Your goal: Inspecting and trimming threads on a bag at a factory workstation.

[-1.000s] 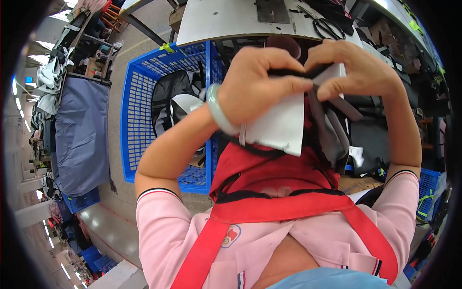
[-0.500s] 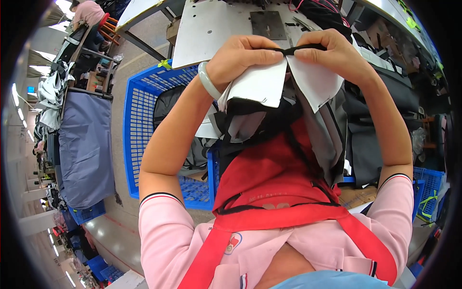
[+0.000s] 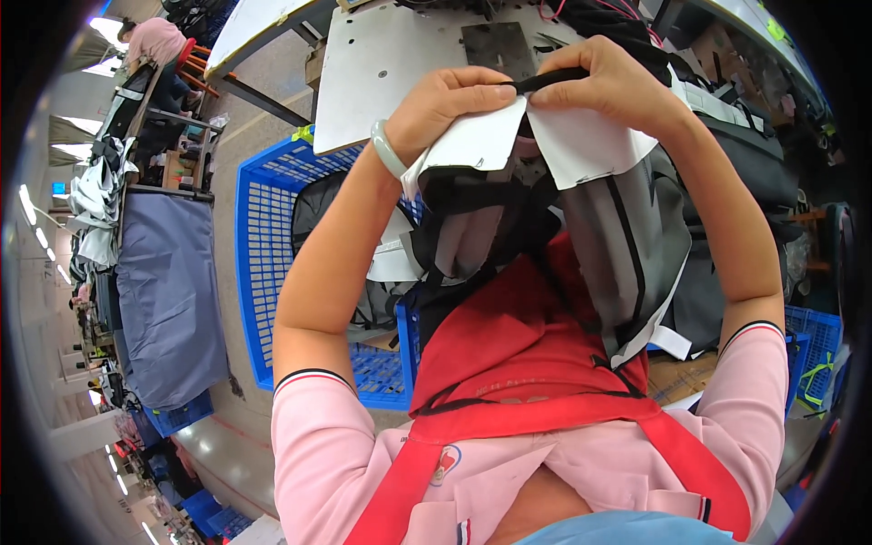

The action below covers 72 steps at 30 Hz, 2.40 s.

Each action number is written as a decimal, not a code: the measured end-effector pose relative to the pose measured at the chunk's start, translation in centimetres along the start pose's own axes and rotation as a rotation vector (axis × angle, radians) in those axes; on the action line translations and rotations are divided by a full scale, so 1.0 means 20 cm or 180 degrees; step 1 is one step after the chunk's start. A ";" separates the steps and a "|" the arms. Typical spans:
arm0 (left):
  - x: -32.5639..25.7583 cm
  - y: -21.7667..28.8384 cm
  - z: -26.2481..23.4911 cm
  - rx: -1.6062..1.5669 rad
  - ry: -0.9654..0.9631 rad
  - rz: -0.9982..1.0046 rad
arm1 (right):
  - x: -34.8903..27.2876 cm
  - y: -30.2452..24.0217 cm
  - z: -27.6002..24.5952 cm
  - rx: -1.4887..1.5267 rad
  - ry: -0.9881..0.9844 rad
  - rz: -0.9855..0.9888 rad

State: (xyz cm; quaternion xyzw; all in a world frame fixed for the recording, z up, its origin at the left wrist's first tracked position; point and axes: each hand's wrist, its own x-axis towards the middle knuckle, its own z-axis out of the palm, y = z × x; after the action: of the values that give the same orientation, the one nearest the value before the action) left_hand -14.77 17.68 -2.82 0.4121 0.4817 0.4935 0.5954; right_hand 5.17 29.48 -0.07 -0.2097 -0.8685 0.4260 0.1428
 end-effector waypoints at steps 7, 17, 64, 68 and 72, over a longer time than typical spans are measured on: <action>-0.03 0.03 0.01 0.0781 -0.0456 -0.0353 | -0.08 -0.02 0.02 -0.0077 -0.0322 0.0194; -0.18 -0.26 0.07 -0.0243 -0.0017 -0.0473 | -0.15 0.29 0.13 -0.0540 0.0335 -0.0493; -0.33 -0.37 0.11 0.0020 0.0362 0.0338 | -0.91 -0.02 0.54 0.2632 -0.0718 0.1570; -0.33 -0.37 0.11 0.0052 0.0349 0.0367 | -0.88 -0.05 0.54 0.2590 -0.0641 0.1504; -0.34 -0.37 0.12 0.0054 0.0430 0.0387 | -0.89 -0.05 0.53 0.2569 -0.0649 0.1524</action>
State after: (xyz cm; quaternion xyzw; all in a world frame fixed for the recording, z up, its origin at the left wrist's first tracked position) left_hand -11.34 9.71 -8.42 0.4114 0.4990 0.5513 0.5271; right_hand 15.90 13.10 -6.88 -0.2888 -0.5706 0.7684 0.0247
